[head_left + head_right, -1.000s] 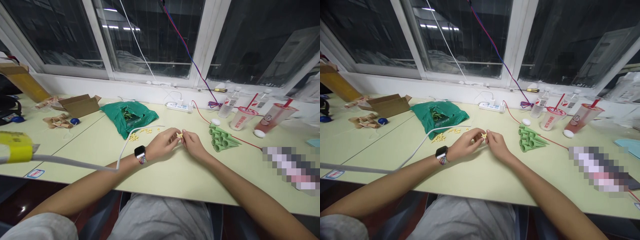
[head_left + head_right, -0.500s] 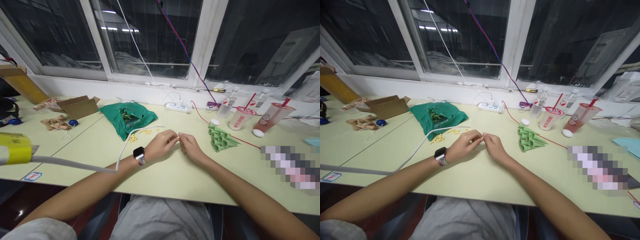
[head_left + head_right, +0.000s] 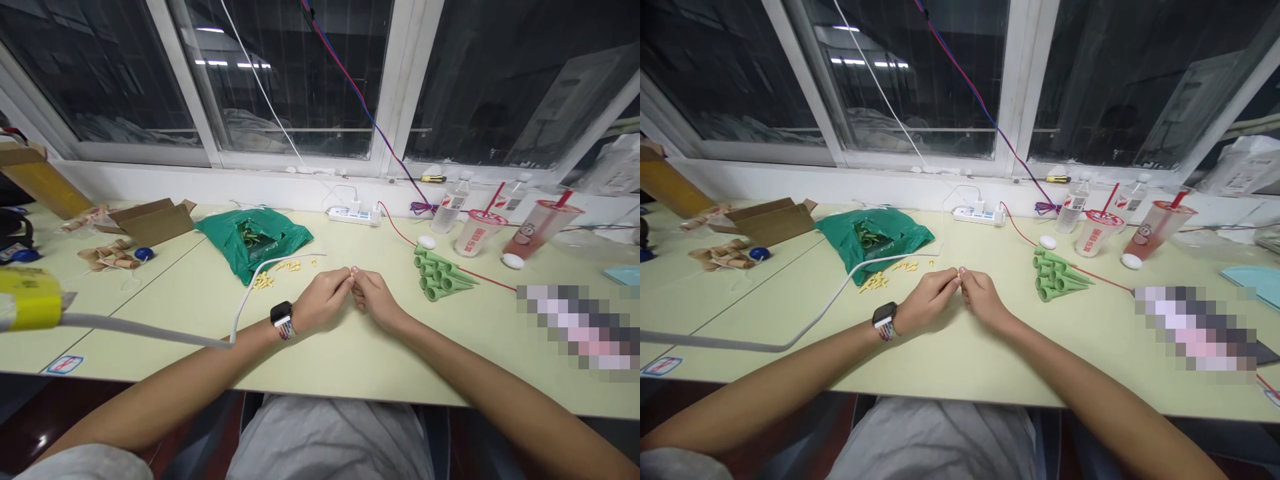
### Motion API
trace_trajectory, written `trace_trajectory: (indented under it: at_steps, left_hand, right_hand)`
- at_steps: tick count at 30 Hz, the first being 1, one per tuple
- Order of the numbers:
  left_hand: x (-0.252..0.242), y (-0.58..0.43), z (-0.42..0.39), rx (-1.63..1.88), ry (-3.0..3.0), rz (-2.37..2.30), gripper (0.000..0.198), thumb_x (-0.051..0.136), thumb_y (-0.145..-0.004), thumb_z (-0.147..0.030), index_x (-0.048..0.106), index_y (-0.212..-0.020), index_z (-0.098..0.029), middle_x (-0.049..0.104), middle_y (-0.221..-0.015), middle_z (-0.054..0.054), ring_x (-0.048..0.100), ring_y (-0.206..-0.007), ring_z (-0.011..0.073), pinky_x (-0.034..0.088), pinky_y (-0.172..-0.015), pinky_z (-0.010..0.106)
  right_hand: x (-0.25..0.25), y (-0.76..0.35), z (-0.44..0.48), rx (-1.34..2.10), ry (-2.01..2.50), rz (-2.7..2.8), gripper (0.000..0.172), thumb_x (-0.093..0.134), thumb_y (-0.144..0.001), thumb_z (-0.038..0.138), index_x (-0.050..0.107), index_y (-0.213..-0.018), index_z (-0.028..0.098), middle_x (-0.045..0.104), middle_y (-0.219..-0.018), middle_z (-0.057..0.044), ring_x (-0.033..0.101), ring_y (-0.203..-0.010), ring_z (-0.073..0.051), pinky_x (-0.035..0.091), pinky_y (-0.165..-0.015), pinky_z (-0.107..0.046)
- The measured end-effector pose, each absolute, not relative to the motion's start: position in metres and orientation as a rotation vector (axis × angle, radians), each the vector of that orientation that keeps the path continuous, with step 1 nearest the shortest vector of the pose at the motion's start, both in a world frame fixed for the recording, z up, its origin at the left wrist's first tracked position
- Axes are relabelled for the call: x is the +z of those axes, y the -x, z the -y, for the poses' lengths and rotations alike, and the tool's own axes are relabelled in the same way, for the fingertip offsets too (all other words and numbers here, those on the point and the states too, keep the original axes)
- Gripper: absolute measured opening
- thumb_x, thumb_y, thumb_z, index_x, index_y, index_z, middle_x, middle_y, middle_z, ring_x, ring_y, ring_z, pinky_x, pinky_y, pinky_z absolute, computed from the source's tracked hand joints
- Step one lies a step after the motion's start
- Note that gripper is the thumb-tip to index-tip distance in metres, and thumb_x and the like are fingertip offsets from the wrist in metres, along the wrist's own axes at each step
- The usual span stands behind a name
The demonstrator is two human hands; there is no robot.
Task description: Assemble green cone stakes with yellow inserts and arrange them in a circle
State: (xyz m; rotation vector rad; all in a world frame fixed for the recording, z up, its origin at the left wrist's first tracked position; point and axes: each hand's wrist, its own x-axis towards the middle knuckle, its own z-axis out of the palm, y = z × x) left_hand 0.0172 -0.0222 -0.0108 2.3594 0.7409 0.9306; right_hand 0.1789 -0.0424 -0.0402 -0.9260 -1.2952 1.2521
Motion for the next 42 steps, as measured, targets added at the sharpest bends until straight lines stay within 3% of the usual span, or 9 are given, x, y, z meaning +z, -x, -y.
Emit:
trace_trajectory:
  at_steps: [5,12,14,18,21,27,32,38,42]
  left_hand:
    - [-0.011,-0.022,0.024,0.97,-2.106,-0.72,0.034,0.044,-0.106,-0.034,0.051,-0.077,-0.019,0.057,-0.071,-0.002,0.05,-0.067,0.0134,0.038,-0.067,0.027]
    - [-0.013,-0.024,0.022,0.857,-1.72,-0.647,0.039,0.051,-0.102,-0.046,0.046,-0.073,-0.02,0.037,-0.058,-0.007,0.03,-0.052,0.0103,0.027,-0.052,0.026]
    - [-0.011,-0.022,0.022,0.853,-1.768,-0.662,0.038,0.048,-0.103,-0.045,0.047,-0.075,-0.02,0.039,-0.059,-0.006,0.032,-0.052,0.0109,0.028,-0.053,0.027]
    - [-0.003,-0.019,0.027,0.912,-2.176,-0.755,0.035,0.043,-0.107,-0.039,0.052,-0.081,-0.019,0.058,-0.074,0.0,0.05,-0.067,0.0142,0.037,-0.067,0.029]
    - [-0.001,-0.02,0.032,0.938,-2.264,-0.761,0.037,0.037,-0.11,-0.038,0.051,-0.081,-0.019,0.06,-0.077,0.001,0.052,-0.07,0.0149,0.038,-0.07,0.029]
    - [-0.012,-0.032,0.03,1.029,-1.916,-0.744,0.047,0.039,-0.107,-0.049,0.045,-0.071,-0.02,0.047,-0.063,-0.003,0.04,-0.059,0.0127,0.034,-0.06,0.029]
    - [-0.019,-0.041,0.025,0.971,-1.537,-0.723,0.048,0.053,-0.096,-0.058,0.04,-0.068,-0.021,0.033,-0.059,-0.007,0.028,-0.052,0.0094,0.025,-0.05,0.027]
    - [-0.008,-0.045,0.029,0.842,-1.269,-0.712,0.042,0.053,-0.095,-0.043,0.036,-0.064,-0.021,0.025,-0.054,-0.008,0.019,-0.045,0.0063,0.014,-0.044,0.023]
    - [0.009,-0.036,0.022,0.504,-1.033,-0.636,0.037,0.047,-0.098,-0.03,0.034,-0.064,-0.021,0.018,-0.056,-0.009,0.009,-0.044,0.006,0.009,-0.04,0.02]
  right_hand:
    - [-0.04,-0.174,0.042,1.283,0.865,1.198,0.058,0.065,-0.089,0.067,0.035,-0.065,0.024,0.025,-0.057,0.009,0.024,-0.049,-0.008,0.023,-0.044,-0.024]
    - [-0.04,-0.171,0.044,1.21,0.797,1.17,0.06,0.064,-0.089,0.07,0.034,-0.064,0.024,0.024,-0.056,0.009,0.025,-0.048,-0.008,0.026,-0.045,-0.024]
    - [-0.039,-0.172,0.043,1.215,0.803,1.181,0.061,0.064,-0.088,0.071,0.034,-0.064,0.024,0.024,-0.056,0.009,0.025,-0.048,-0.008,0.027,-0.044,-0.024]
    - [-0.041,-0.172,0.041,1.214,0.842,1.215,0.059,0.063,-0.09,0.07,0.035,-0.063,0.024,0.025,-0.055,0.009,0.026,-0.047,-0.009,0.029,-0.043,-0.025]
    - [-0.045,-0.171,0.042,1.071,0.885,1.264,0.058,0.057,-0.094,0.068,0.038,-0.063,0.023,0.031,-0.056,0.007,0.032,-0.05,-0.01,0.031,-0.046,-0.026]
    - [-0.05,-0.17,0.041,0.901,0.923,1.313,0.058,0.049,-0.098,0.068,0.042,-0.063,0.022,0.037,-0.058,0.004,0.033,-0.053,-0.012,0.029,-0.05,-0.027]
    - [-0.054,-0.172,0.036,0.909,0.98,1.287,0.058,0.053,-0.096,0.069,0.046,-0.063,0.022,0.037,-0.055,0.004,0.032,-0.051,-0.012,0.027,-0.048,-0.028]
    - [-0.052,-0.178,0.039,0.741,0.983,1.429,0.056,0.041,-0.104,0.063,0.054,-0.068,0.021,0.043,-0.059,0.002,0.038,-0.056,-0.015,0.031,-0.056,-0.03]
    - [-0.044,-0.192,0.038,0.369,0.926,1.704,0.047,0.034,-0.108,0.045,0.046,-0.069,0.023,0.044,-0.063,0.0,0.037,-0.058,-0.016,0.03,-0.061,-0.033]
